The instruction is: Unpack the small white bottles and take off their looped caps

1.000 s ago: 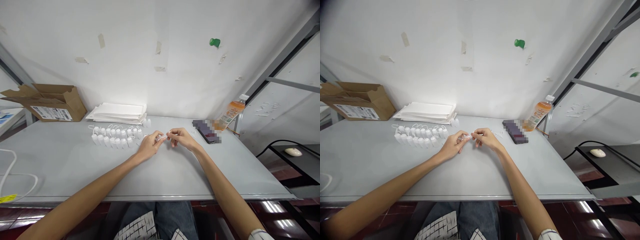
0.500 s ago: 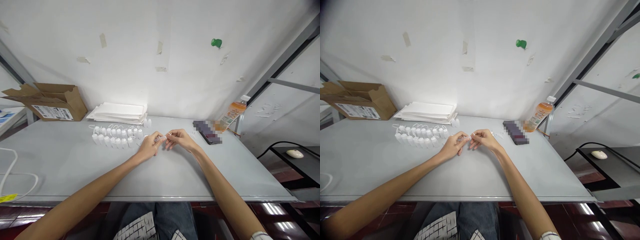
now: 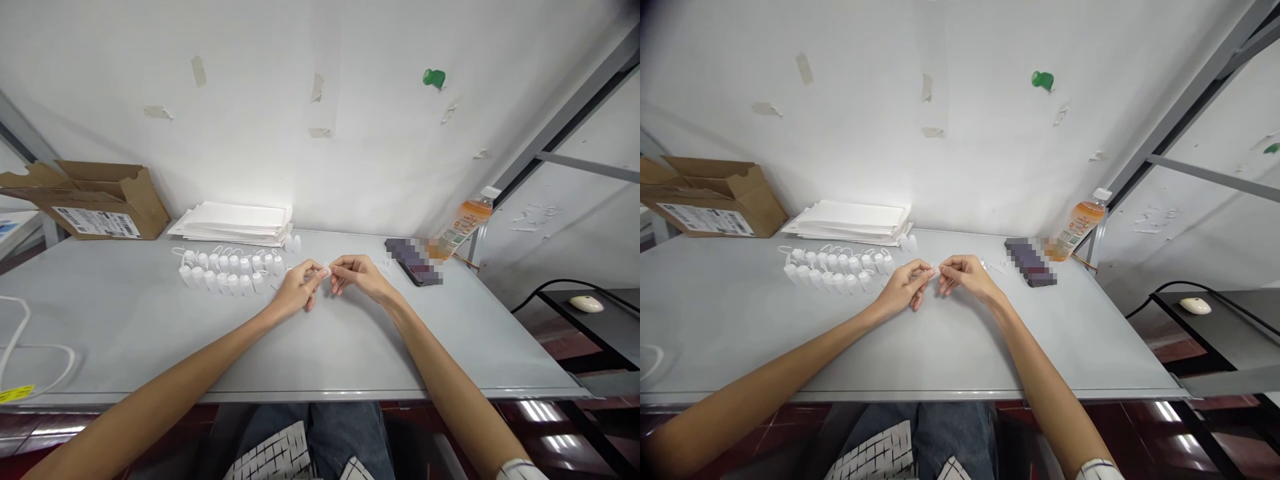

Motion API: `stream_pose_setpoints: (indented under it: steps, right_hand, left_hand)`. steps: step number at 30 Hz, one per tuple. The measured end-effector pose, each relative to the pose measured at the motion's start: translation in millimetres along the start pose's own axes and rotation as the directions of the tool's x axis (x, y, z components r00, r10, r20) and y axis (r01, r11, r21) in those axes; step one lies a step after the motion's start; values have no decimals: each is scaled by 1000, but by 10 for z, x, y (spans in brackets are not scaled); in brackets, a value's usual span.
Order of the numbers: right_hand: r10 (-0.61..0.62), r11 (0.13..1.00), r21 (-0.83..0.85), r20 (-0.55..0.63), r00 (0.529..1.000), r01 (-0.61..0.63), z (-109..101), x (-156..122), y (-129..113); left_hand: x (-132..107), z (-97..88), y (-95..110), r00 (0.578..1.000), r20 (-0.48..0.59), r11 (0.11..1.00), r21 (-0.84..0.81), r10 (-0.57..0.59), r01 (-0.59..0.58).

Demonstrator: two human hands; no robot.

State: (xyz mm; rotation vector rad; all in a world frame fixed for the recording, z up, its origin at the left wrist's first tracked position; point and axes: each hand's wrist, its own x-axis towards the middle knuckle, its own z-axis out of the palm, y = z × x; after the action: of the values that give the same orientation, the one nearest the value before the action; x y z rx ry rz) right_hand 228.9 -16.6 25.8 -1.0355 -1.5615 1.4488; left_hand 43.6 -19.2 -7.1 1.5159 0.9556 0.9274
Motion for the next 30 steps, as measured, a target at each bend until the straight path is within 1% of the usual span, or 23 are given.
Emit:
stream_pose_setpoints:
  steps: [4, 7, 11, 13, 17, 20, 25, 30]
  right_hand:
    - [-21, 1000, 7, -37, 999, 21, 4, -7, -30]
    - [-10, 1000, -9, -48, 999, 10, -1, -11, -44]
    - [-2, 998, -61, -67, 998, -2, 2, -8, -36]
    - [-10, 998, -60, -89, 996, 4, 8, 3, -23]
    - [1, 1000, -13, -179, 984, -4, 21, 31, -8]
    - [23, 1000, 9, -248, 969, -22, 23, 38, -37]
    - [23, 999, 38, -303, 953, -12, 16, 36, -107]
    - [-6, 1000, 18, -406, 914, 14, 15, 60, -99]
  left_hand:
    - [12, 13, 46, 999, -31, 999, 24, 32, -31]
    - [9, 20, 77, 997, -46, 995, 72, 67, -63]
    - [-15, 17, 90, 996, -13, 978, 192, 89, -85]
    - [-26, 16, 88, 995, 1, 964, 246, 101, -99]
    - [-36, 19, 88, 991, 7, 946, 298, 130, -126]
    - [-37, 22, 111, 991, 8, 949, 288, 133, -129]
    - [-10, 40, 157, 993, -26, 974, 198, 115, -108]
    - [23, 51, 143, 995, -33, 987, 129, 96, -91]
